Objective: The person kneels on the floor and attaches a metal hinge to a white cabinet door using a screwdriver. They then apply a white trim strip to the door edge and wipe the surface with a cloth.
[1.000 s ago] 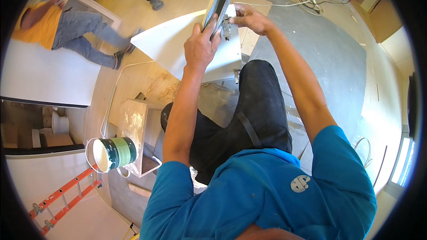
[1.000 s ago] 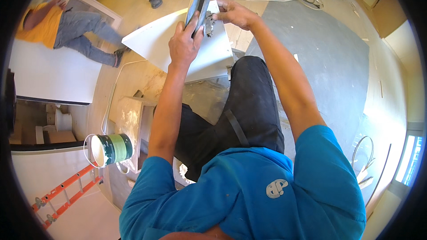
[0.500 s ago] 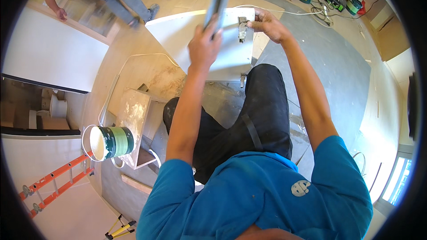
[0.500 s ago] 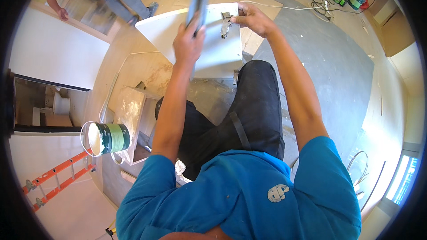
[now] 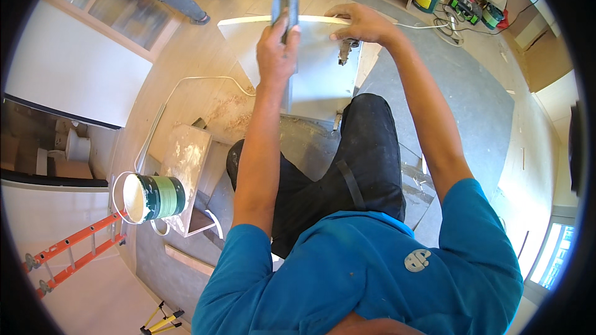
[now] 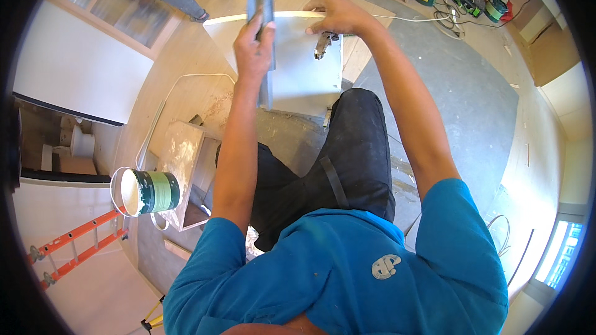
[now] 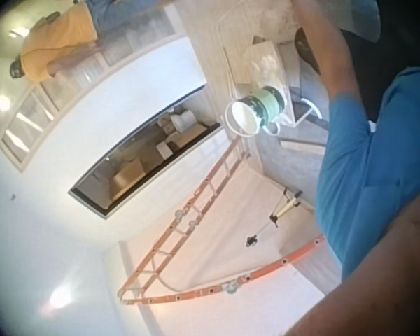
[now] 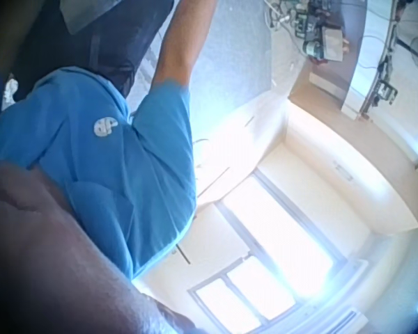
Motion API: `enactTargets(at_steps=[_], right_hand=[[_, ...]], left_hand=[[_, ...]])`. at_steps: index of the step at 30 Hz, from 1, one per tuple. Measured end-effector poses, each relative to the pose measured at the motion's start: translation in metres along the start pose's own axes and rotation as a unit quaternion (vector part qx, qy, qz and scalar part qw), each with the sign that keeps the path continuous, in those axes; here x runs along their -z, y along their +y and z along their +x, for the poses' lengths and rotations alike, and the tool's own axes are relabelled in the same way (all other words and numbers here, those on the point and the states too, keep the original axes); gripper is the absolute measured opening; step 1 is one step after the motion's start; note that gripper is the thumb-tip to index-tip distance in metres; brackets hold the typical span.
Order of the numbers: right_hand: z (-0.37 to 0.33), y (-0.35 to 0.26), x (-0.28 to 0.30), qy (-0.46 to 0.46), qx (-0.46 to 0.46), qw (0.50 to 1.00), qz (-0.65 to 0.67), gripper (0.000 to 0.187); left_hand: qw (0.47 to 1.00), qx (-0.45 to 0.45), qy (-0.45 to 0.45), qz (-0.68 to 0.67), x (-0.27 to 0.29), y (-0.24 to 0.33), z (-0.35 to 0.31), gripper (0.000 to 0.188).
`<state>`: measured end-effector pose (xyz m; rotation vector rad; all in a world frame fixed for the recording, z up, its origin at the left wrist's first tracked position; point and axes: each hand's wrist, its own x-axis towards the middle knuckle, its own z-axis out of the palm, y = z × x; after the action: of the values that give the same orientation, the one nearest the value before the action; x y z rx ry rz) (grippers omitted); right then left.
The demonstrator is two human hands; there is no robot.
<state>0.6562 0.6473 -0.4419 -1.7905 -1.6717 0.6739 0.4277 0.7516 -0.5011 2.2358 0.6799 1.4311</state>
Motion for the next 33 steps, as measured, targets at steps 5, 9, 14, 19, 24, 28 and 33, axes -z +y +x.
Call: enactTargets(at_steps=[5, 9, 14, 19, 24, 28, 33], right_hand=[[0.011, 0.006, -0.013, 0.060, -0.014, 0.980, -0.188, 0.052], [0.006, 0.019, -0.027, 0.111, -0.004, 0.977, -0.184, 0.049], [0.001, -0.003, -0.026, 0.096, -0.043, 0.980, -0.168, 0.050], [-0.003, 0.000, -0.029, 0.113, -0.049, 0.976, -0.178, 0.051], [-0.002, -0.001, -0.030, 0.119, -0.032, 0.976, -0.180, 0.043], [-0.002, 0.001, -0.035, 0.128, -0.024, 0.975, -0.182, 0.043], [-0.011, 0.000, -0.036, 0.133, -0.040, 0.973, -0.183, 0.045]], left_hand=[[0.992, 0.075, -0.057, 0.087, -0.026, 0.008, -0.010, 0.048], [0.996, 0.081, -0.034, 0.026, -0.015, -0.005, -0.080, 0.048], [0.998, 0.062, 0.014, -0.008, -0.024, -0.009, -0.025, 0.048], [0.998, 0.056, 0.000, 0.028, -0.036, 0.016, -0.098, 0.042], [0.996, 0.086, 0.034, -0.009, -0.007, -0.026, -0.030, 0.046], [0.992, 0.118, 0.047, -0.020, -0.023, -0.008, -0.052, 0.047], [0.994, 0.109, 0.006, -0.006, -0.001, 0.001, -0.073, 0.044]])
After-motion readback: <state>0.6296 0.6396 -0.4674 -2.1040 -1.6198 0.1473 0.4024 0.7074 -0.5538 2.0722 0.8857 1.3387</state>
